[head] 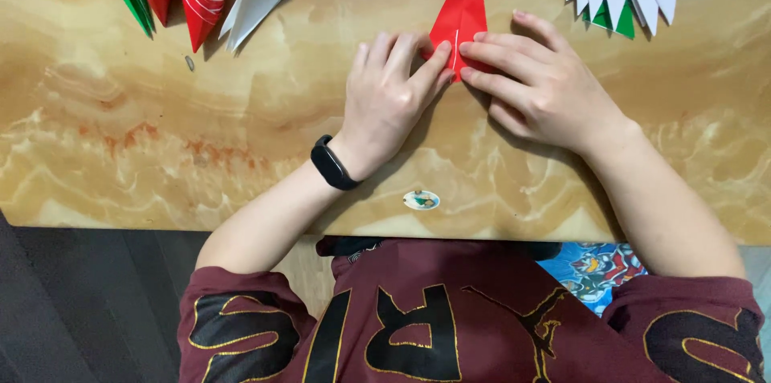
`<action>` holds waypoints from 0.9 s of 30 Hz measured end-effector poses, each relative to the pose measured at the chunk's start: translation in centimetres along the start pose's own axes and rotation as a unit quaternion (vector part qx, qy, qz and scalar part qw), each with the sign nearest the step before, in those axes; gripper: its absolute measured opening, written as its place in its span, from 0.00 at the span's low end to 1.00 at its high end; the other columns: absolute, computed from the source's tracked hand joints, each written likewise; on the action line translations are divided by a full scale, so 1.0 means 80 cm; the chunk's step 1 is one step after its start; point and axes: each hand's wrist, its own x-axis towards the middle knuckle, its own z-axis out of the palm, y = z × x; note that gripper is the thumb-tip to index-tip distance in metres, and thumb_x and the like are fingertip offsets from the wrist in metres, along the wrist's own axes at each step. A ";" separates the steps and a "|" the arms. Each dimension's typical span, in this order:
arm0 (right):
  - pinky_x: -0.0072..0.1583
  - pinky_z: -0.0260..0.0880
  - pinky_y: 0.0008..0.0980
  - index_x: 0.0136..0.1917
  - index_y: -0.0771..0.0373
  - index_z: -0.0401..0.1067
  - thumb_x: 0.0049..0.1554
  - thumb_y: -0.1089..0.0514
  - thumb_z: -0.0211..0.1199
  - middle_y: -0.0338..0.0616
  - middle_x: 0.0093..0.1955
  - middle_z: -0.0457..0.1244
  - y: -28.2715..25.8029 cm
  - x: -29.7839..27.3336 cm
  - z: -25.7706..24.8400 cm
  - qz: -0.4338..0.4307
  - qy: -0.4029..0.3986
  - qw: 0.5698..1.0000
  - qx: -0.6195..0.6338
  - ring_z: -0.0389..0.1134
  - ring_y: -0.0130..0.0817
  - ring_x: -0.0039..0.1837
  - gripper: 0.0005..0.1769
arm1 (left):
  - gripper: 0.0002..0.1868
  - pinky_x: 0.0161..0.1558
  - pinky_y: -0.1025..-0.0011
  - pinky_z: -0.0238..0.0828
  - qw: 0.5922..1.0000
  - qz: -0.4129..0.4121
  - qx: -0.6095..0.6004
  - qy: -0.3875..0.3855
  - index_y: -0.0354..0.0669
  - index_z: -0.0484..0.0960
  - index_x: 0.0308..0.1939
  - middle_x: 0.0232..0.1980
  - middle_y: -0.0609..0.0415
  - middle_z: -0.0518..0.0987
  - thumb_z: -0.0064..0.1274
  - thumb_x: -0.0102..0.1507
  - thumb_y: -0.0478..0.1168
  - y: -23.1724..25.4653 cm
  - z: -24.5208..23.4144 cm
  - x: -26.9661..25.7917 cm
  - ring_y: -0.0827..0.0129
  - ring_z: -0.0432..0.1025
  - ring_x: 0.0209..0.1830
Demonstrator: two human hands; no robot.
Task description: Folding colored paper and using a stapler to create origami components.
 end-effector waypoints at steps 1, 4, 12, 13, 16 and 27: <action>0.77 0.59 0.50 0.59 0.67 0.79 0.51 0.65 0.67 0.49 0.68 0.68 0.001 -0.001 0.001 -0.001 0.001 1.000 0.002 0.69 0.45 0.69 0.21 | 0.14 0.47 0.64 0.64 1.000 -0.001 0.026 -0.003 0.41 0.84 0.52 0.51 0.52 0.74 0.64 0.64 0.40 0.003 -0.002 0.001 0.60 0.66 0.46; 0.76 0.60 0.50 0.61 0.71 0.77 0.52 0.67 0.67 0.53 0.67 0.68 -0.002 0.002 0.007 0.000 0.016 1.000 0.011 0.69 0.48 0.67 0.22 | 0.15 0.49 0.64 0.62 0.997 0.016 0.075 -0.016 0.37 0.83 0.54 0.54 0.49 0.73 0.61 0.66 0.41 0.009 -0.004 0.002 0.59 0.64 0.49; 0.75 0.59 0.47 0.70 0.71 0.74 0.53 0.65 0.65 0.51 0.73 0.65 -0.010 0.005 0.014 0.002 0.017 0.999 -0.036 0.66 0.46 0.66 0.30 | 0.15 0.48 0.66 0.66 0.981 0.090 0.170 -0.023 0.27 0.81 0.52 0.52 0.43 0.75 0.56 0.67 0.37 0.017 -0.003 -0.007 0.58 0.67 0.47; 0.75 0.58 0.46 0.69 0.71 0.75 0.53 0.64 0.65 0.50 0.73 0.66 -0.011 0.005 0.013 0.008 0.012 0.999 -0.049 0.66 0.45 0.66 0.30 | 0.16 0.50 0.65 0.66 0.979 0.094 0.176 -0.033 0.26 0.81 0.53 0.54 0.41 0.76 0.56 0.68 0.39 0.019 -0.004 -0.011 0.55 0.69 0.50; 0.77 0.55 0.46 0.68 0.71 0.76 0.54 0.62 0.66 0.50 0.73 0.67 -0.015 0.005 0.013 0.017 0.001 0.997 -0.072 0.67 0.44 0.66 0.28 | 0.21 0.53 0.62 0.67 0.978 0.082 0.183 -0.056 0.27 0.80 0.57 0.59 0.37 0.76 0.57 0.69 0.44 0.029 -0.009 -0.028 0.53 0.71 0.55; 0.82 0.46 0.49 0.69 0.62 0.79 0.63 0.57 0.70 0.45 0.71 0.70 -0.019 0.001 0.023 0.016 0.012 0.989 -0.147 0.71 0.38 0.66 0.21 | 0.35 0.59 0.53 0.64 0.980 0.041 0.161 -0.111 0.42 0.75 0.70 0.72 0.31 0.66 0.63 0.66 0.57 0.031 -0.020 -0.047 0.42 0.67 0.66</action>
